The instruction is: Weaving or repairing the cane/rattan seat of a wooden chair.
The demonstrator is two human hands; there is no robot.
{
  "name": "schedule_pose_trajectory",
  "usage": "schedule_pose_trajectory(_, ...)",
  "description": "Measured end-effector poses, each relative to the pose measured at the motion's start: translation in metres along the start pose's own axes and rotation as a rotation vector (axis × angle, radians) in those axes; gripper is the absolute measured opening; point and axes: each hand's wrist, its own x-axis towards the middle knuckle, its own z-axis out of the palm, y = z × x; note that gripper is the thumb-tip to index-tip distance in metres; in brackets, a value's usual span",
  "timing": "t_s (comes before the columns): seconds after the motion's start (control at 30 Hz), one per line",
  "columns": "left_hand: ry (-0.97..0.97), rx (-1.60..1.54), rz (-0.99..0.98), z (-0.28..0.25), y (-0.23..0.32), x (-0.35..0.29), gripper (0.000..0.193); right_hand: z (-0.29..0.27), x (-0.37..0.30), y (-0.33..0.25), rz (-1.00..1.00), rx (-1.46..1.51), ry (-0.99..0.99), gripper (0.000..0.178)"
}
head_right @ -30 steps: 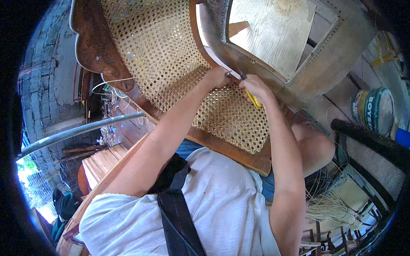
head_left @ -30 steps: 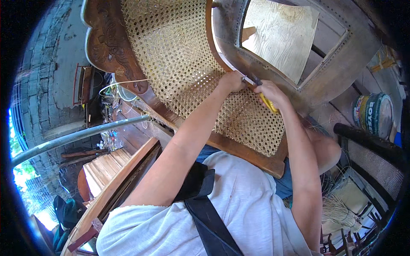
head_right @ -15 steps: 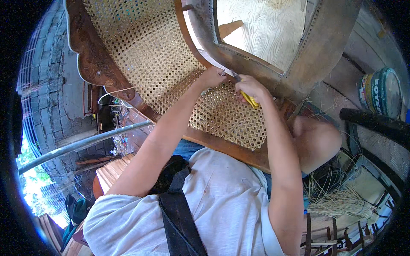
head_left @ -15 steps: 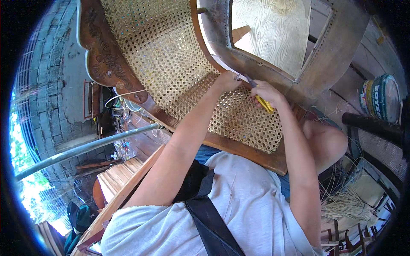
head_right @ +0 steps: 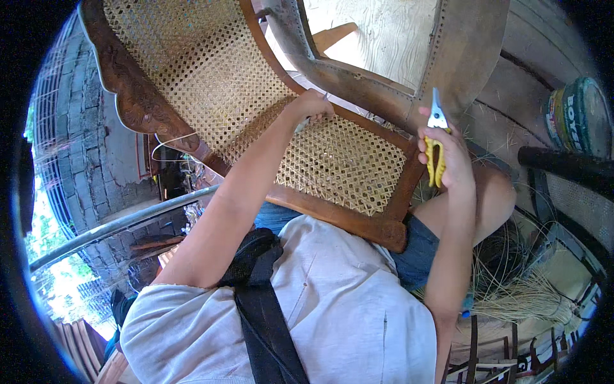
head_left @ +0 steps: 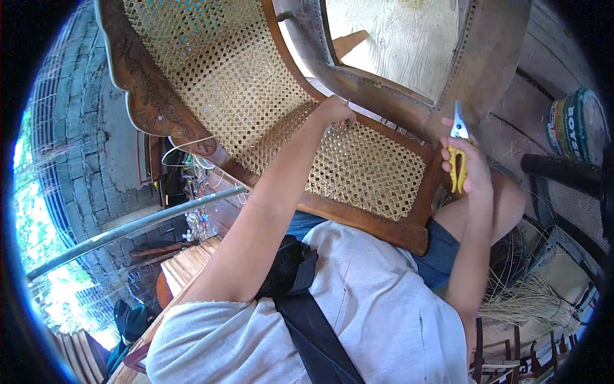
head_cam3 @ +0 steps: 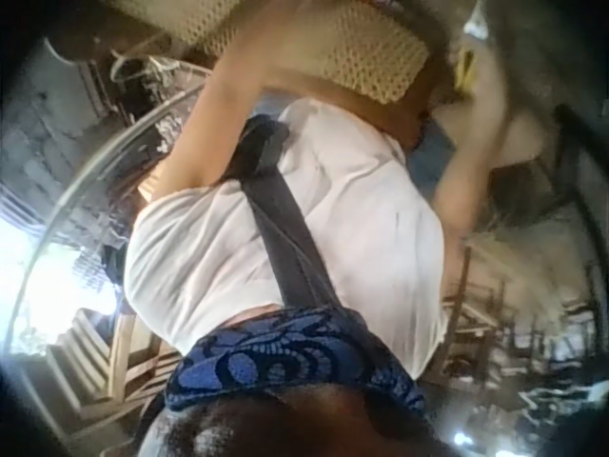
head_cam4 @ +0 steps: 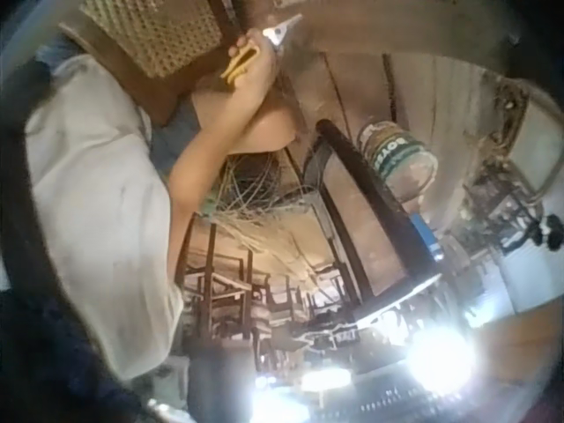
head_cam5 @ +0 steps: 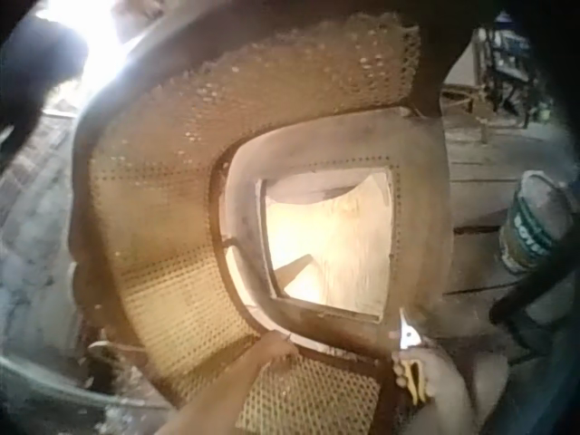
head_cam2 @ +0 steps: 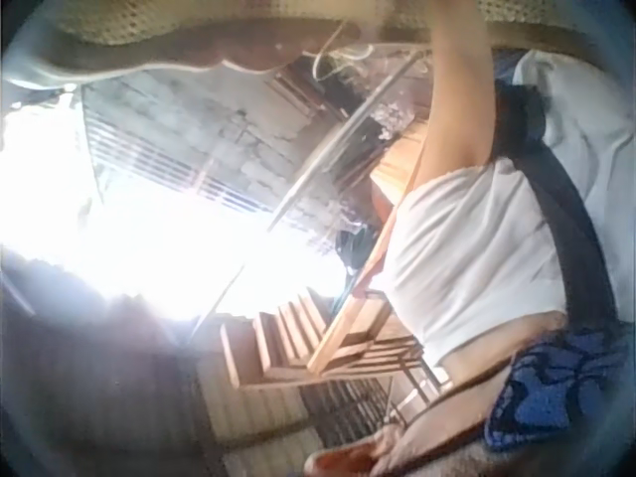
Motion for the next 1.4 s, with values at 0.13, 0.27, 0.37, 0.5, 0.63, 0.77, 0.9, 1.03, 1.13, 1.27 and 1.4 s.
schedule_pose_trajectory(0.13, -0.003, -0.052, -0.048, 0.001, -0.02, 0.011, 0.013, 0.015, 0.011, 0.004, -0.002, -0.093, -0.023, 0.045)
schedule_pose_trajectory(0.27, 0.05, -0.281, -0.014, 0.006, -0.028, 0.018, 0.009, 0.01, 0.013, 0.001, 0.006, -0.146, 0.002, 0.043)
schedule_pose_trajectory(0.37, 0.083, -0.137, -0.031, 0.007, -0.025, 0.022, 0.007, 0.008, 0.017, 0.003, -0.014, -0.175, 0.002, 0.042)
schedule_pose_trajectory(0.5, 0.186, 0.087, -0.08, 0.004, -0.023, 0.023, 0.018, 0.015, 0.024, 0.007, -0.018, -0.225, -0.061, 0.041)
schedule_pose_trajectory(0.63, 0.364, 0.346, 0.08, 0.027, -0.023, 0.021, 0.029, 0.018, 0.019, 0.007, -0.013, -0.316, -0.029, 0.037)
schedule_pose_trajectory(0.77, 0.536, 0.223, 0.235, 0.026, -0.032, -0.027, 0.028, 0.027, 0.013, 0.017, 0.027, -0.345, 0.055, 0.033)
schedule_pose_trajectory(0.9, 0.545, 0.427, 0.334, -0.046, -0.046, -0.131, 0.024, 0.055, 0.004, 0.027, 0.077, -0.34, -0.052, 0.032)
schedule_pose_trajectory(1.03, 0.846, 0.67, -0.087, -0.131, -0.073, -0.249, 0.017, 0.155, -0.013, 0.041, -0.026, -0.497, -0.27, 0.031)
schedule_pose_trajectory(1.13, 0.978, 0.762, 0.123, -0.158, -0.114, -0.293, 0.02, 0.244, -0.019, 0.061, 0.125, -0.488, -0.462, 0.026)
schedule_pose_trajectory(1.27, 0.797, 0.947, 0.132, -0.162, -0.139, -0.282, 0.023, 0.323, 0.0, 0.109, 0.179, -0.639, -0.68, 0.021)
schedule_pose_trajectory(1.4, 0.834, 0.936, 0.155, -0.158, -0.143, -0.269, 0.022, 0.355, 0.007, 0.141, 0.159, -0.75, -0.655, 0.023)
